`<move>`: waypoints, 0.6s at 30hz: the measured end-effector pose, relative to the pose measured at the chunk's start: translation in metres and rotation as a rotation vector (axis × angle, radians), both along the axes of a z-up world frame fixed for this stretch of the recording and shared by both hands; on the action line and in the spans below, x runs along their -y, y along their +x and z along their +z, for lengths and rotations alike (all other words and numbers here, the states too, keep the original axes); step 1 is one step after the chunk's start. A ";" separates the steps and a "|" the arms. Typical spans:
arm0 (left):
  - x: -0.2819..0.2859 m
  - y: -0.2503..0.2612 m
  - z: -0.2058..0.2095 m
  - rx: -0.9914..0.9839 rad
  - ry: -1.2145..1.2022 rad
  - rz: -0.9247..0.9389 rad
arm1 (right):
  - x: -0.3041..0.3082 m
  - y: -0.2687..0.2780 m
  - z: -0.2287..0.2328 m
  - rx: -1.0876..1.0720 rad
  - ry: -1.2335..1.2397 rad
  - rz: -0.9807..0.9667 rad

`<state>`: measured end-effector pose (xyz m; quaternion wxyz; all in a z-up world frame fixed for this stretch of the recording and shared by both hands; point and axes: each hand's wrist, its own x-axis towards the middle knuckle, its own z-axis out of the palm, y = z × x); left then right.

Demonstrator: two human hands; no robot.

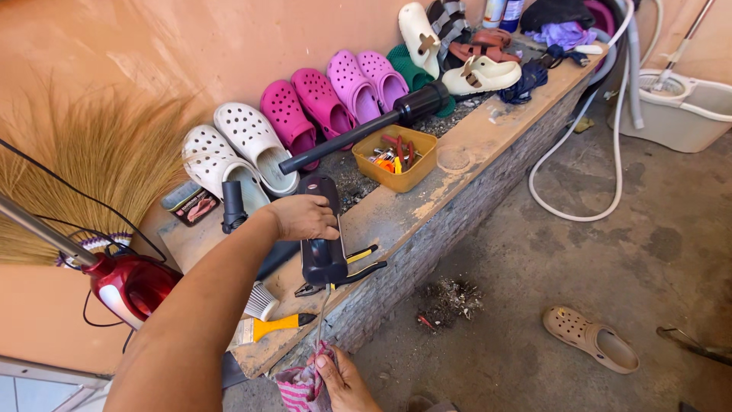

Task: The person sits on the floor and services a cordless stick vacuum. They wipe the floor head, wand, dust canister and motor body with a cloth, clean the filter, coil the power cord, and reassemble the canister with the filter and wand.

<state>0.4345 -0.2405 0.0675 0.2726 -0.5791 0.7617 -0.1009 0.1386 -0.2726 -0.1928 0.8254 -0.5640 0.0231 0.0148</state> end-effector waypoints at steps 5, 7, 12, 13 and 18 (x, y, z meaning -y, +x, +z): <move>-0.001 0.005 -0.003 -0.070 -0.042 -0.056 | -0.010 0.006 -0.002 -0.130 0.092 0.047; -0.001 0.002 -0.004 -0.058 -0.082 -0.056 | -0.012 0.000 -0.003 -0.114 0.100 0.031; -0.028 0.003 0.022 -0.022 -0.184 0.044 | -0.007 0.001 0.005 -0.109 0.362 0.042; -0.037 0.003 0.031 -0.005 -0.195 0.060 | -0.006 0.002 0.007 -0.094 0.353 0.060; -0.081 -0.005 0.068 0.062 -0.221 0.212 | 0.007 0.003 0.022 -0.098 0.459 0.079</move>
